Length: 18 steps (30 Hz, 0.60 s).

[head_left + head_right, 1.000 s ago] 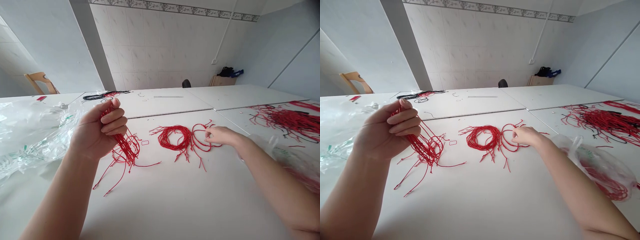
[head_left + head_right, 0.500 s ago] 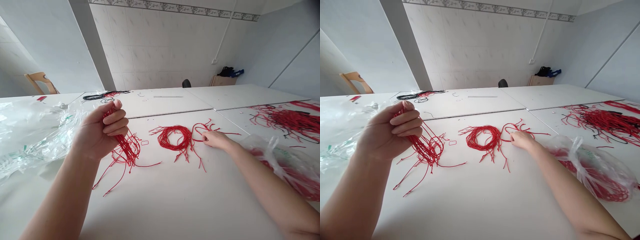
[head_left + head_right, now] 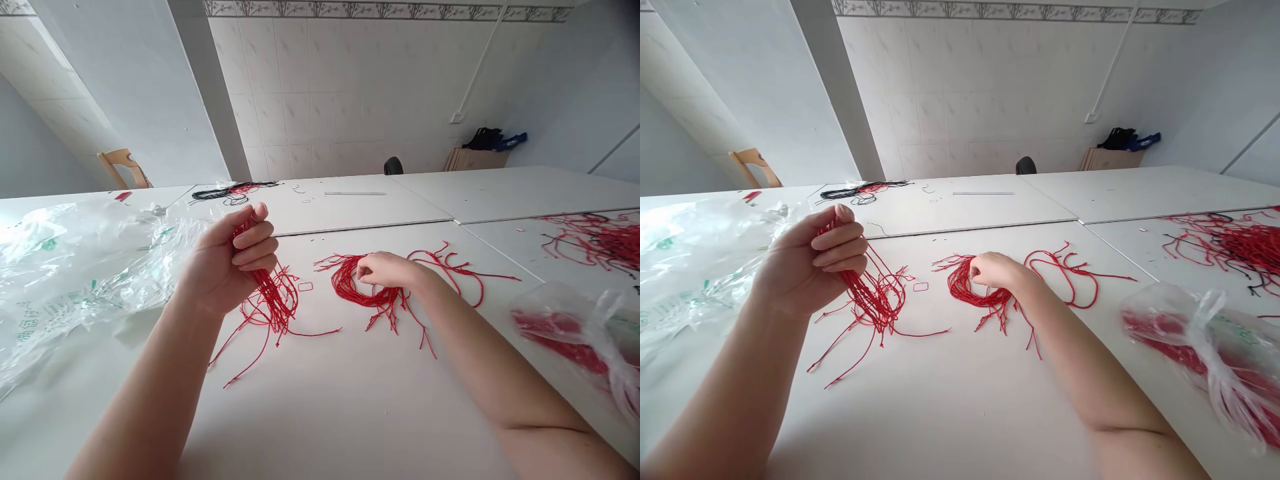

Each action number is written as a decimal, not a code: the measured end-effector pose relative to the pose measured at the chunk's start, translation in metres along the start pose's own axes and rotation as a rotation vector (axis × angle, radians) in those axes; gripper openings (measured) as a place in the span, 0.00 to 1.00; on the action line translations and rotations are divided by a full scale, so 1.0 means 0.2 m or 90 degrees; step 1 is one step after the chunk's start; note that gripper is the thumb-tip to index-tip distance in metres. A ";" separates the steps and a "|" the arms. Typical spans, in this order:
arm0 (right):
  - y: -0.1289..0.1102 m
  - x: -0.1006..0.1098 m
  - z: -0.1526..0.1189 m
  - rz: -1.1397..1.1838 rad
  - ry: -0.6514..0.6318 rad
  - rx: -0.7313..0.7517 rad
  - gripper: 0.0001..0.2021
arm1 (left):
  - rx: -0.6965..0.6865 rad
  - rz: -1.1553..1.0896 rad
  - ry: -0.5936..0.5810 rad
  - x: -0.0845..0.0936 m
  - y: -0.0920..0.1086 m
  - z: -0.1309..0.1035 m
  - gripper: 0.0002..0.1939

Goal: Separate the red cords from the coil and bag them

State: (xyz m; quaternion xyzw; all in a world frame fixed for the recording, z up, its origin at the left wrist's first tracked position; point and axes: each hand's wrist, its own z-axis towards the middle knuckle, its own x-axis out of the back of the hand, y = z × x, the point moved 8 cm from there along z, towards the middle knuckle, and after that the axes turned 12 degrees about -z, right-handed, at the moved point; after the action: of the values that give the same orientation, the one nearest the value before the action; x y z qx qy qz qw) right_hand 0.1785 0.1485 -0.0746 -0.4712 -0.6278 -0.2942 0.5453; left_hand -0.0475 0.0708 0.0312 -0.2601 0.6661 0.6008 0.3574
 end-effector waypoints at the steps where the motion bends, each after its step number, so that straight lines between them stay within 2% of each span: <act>1: -0.01 -0.02 0.01 0.000 0.001 0.011 0.05 | 0.000 0.000 -0.002 0.00 0.00 0.00 0.13; 6: -0.07 -0.11 0.02 0.018 0.056 0.058 0.08 | 0.008 0.009 -0.015 0.02 -0.03 0.03 0.17; 12: -0.20 -0.22 0.06 0.043 0.062 0.108 0.08 | 0.025 0.009 -0.019 0.02 -0.07 0.04 0.19; 15: -0.17 -0.17 0.05 0.075 0.056 0.110 0.06 | 0.018 0.009 -0.013 0.01 -0.05 0.03 0.19; 17: -0.10 -0.08 0.00 0.137 0.068 0.102 0.04 | 0.015 0.009 -0.005 0.01 -0.04 0.03 0.19; 18: -0.05 -0.01 -0.03 0.184 0.090 0.097 0.06 | 0.013 0.009 -0.001 0.00 -0.04 0.03 0.19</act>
State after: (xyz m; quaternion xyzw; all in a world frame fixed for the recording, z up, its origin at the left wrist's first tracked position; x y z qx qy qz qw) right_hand 0.1715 0.1395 -0.0736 -0.4920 -0.5342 -0.1962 0.6588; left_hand -0.0416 0.0756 0.0261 -0.2516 0.6736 0.5967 0.3564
